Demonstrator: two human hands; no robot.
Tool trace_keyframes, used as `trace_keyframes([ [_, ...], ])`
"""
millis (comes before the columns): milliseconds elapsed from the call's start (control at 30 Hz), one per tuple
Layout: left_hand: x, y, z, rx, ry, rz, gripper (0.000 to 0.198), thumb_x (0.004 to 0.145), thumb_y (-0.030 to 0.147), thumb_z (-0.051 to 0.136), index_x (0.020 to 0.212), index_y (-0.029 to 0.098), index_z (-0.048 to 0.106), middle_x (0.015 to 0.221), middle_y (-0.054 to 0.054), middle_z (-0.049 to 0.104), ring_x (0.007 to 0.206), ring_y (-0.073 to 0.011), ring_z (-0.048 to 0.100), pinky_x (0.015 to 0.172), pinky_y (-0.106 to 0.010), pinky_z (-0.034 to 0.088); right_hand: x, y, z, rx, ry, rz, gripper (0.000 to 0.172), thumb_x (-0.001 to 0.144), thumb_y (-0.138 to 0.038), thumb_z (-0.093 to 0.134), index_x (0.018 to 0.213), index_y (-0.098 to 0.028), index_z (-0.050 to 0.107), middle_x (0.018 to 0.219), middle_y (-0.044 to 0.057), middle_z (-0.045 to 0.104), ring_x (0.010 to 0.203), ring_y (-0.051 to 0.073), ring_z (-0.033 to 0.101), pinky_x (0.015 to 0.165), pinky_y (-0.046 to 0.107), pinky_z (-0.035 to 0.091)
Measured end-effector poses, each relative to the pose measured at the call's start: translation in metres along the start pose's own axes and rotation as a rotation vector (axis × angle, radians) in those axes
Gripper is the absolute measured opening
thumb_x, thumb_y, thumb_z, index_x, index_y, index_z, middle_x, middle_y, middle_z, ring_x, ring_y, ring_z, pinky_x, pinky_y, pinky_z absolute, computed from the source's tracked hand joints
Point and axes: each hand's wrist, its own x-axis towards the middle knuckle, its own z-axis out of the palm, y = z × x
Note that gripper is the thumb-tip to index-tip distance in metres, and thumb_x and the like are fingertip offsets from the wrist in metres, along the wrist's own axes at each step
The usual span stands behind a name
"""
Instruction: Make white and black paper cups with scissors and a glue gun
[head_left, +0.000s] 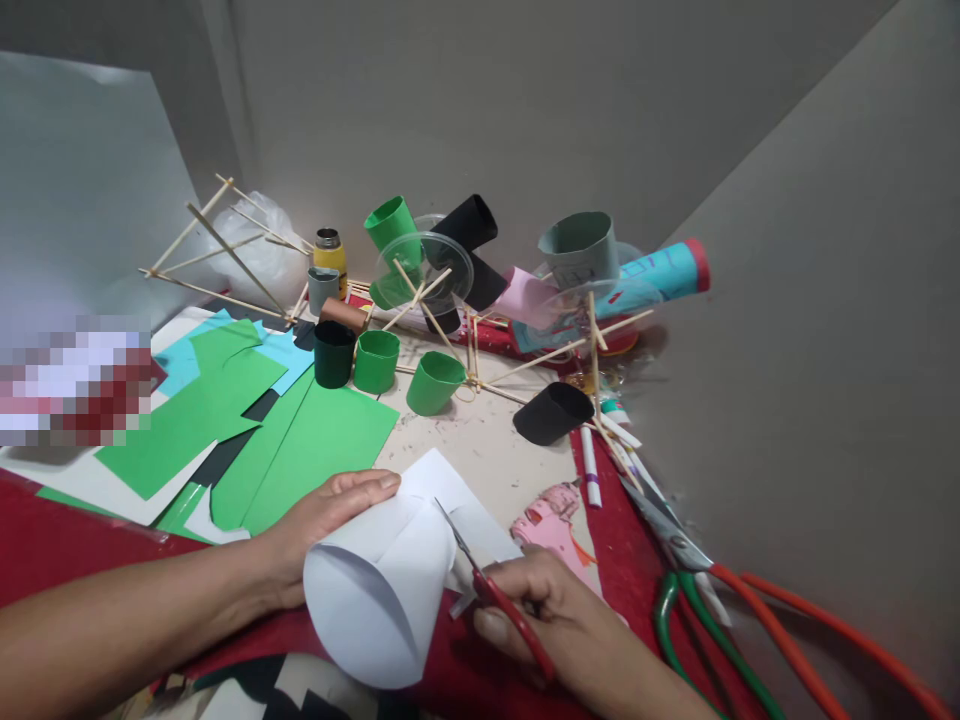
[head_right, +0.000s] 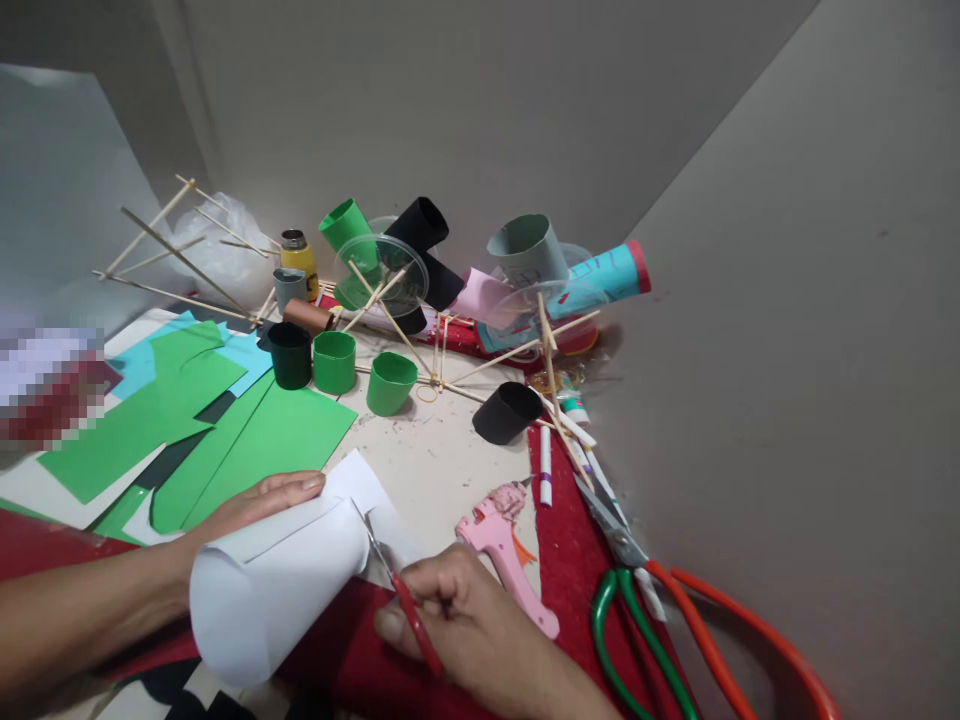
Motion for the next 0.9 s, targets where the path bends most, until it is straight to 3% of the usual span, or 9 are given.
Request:
trace_keyframes([
  [100,0.001,0.000,-0.001,-0.005,0.019,0.012,0.023,0.081,0.031,0.070,0.065,0.015,0.066,0.059,0.004,0.060,0.054,-0.0071,0.050,0.054,-0.017,0.038,-0.001,0.003,-0.002,-0.009,-0.001,-0.006,0.056,0.087,-0.054,0.060,0.053,-0.019,0.032,0.050,-0.008,0.027,0.049,0.006,0.022,0.046,0.024,0.017],
  [367,0.008,-0.005,-0.013,0.033,-0.095,-0.023,0.033,0.074,0.041,0.077,0.064,0.014,0.063,0.056,0.002,0.058,0.047,-0.0065,0.047,0.048,-0.019,0.033,-0.005,-0.001,-0.004,-0.182,-0.001,0.040,0.051,0.084,-0.041,0.066,0.052,-0.019,0.032,0.050,-0.008,0.024,0.048,0.006,0.022,0.045,0.024,0.018],
  [600,0.008,-0.004,-0.013,0.050,-0.106,-0.029,0.033,0.074,0.043,0.077,0.067,0.014,0.064,0.059,0.001,0.060,0.050,-0.0077,0.049,0.050,-0.019,0.034,-0.002,-0.001,-0.002,-0.102,-0.002,0.031,0.057,0.081,-0.050,0.068,0.051,-0.019,0.031,0.048,-0.008,0.026,0.049,0.005,0.022,0.045,0.024,0.017],
  [800,0.007,0.001,-0.013,0.065,-0.104,-0.017,0.033,0.073,0.040,0.079,0.063,0.014,0.062,0.055,0.004,0.055,0.046,-0.0060,0.043,0.048,-0.020,0.030,-0.002,0.001,-0.003,-0.086,0.008,-0.004,0.056,0.086,-0.046,0.065,0.050,-0.019,0.032,0.048,-0.008,0.026,0.048,0.005,0.022,0.045,0.024,0.018],
  [900,0.007,0.005,-0.011,0.029,-0.097,0.007,0.029,0.073,0.037,0.079,0.065,0.013,0.065,0.057,0.003,0.058,0.049,-0.0072,0.047,0.049,-0.019,0.033,-0.002,0.004,-0.003,-0.075,0.014,0.021,0.056,0.087,-0.052,0.061,0.051,-0.018,0.035,0.047,-0.008,0.030,0.047,0.005,0.023,0.045,0.024,0.018],
])
